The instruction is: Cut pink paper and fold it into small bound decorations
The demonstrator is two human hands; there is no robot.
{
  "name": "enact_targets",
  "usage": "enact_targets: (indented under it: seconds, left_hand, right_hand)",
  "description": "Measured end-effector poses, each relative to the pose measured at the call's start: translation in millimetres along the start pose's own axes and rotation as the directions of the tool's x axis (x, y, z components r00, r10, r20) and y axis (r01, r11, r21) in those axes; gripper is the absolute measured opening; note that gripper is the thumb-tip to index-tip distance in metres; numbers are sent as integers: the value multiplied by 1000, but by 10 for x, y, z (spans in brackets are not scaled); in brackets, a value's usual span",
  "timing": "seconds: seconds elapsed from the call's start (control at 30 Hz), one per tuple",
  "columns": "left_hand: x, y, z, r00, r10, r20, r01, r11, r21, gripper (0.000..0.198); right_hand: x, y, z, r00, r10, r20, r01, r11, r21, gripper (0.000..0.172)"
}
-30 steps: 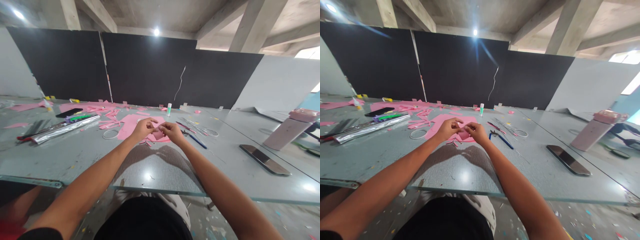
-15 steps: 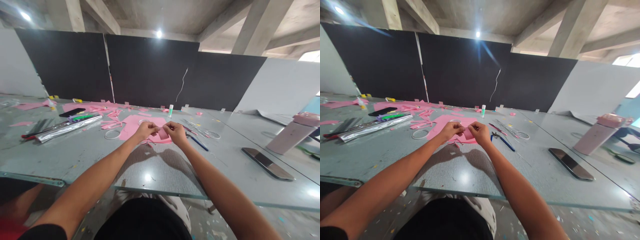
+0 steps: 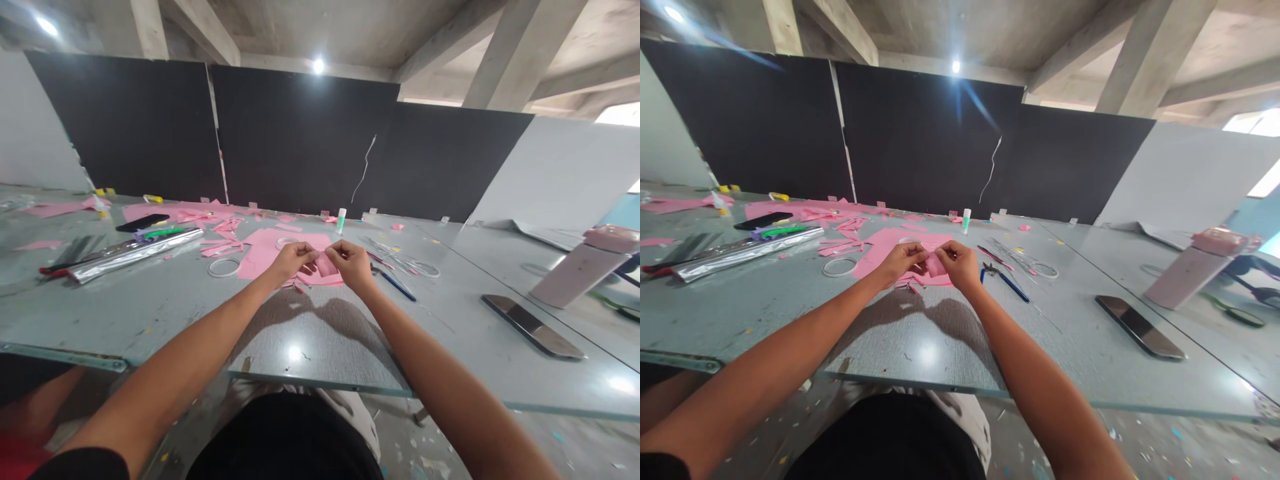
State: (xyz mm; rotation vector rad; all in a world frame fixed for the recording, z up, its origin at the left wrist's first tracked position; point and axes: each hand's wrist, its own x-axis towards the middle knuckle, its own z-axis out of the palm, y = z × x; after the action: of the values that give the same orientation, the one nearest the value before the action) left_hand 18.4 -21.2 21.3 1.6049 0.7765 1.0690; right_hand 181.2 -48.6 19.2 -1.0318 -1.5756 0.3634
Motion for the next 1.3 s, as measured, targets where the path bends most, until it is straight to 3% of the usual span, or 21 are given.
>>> enact_targets:
  seconds: [0.1, 0.27, 0.5, 0.67, 0.83, 1.0, 1.13, 1.3]
  left_hand:
    - [-14, -15, 38, 994, -84, 65, 83, 996, 21, 41]
    - [-6, -20, 101, 1000, -29, 3, 29, 999, -22, 36]
    - [-52, -25, 132, 990, -104, 95, 98, 993, 66, 32]
    - [-16, -48, 118, 999, 24, 44, -30, 990, 138, 36]
    - [-7, -85, 79, 991, 126, 43, -133, 962, 238, 34]
    - [-24, -71, 48, 978, 207, -5, -195, 925, 327, 42]
    - [-12, -92, 18, 986, 166, 8, -159, 924, 347, 41]
    - [22, -185, 23, 989, -25, 148, -14, 967, 255, 38]
  right_hand:
    - [7, 1, -17, 999, 12, -35, -12, 1000, 16, 21]
    - [39, 23, -27, 998, 23, -53, -19, 996, 82, 21]
    - [44, 73, -23, 994, 54, -93, -40, 989, 146, 20]
    - [32, 85, -6, 993, 41, -112, -22, 986, 164, 21]
    - [2, 62, 30, 999, 2, -35, 3, 989, 147, 20]
    - [-3, 53, 49, 997, 40, 67, -49, 989, 142, 22]
    - [3, 70, 43, 992, 72, 101, -86, 986, 143, 24]
    - [16, 94, 19, 997, 77, 22, -80, 983, 162, 23]
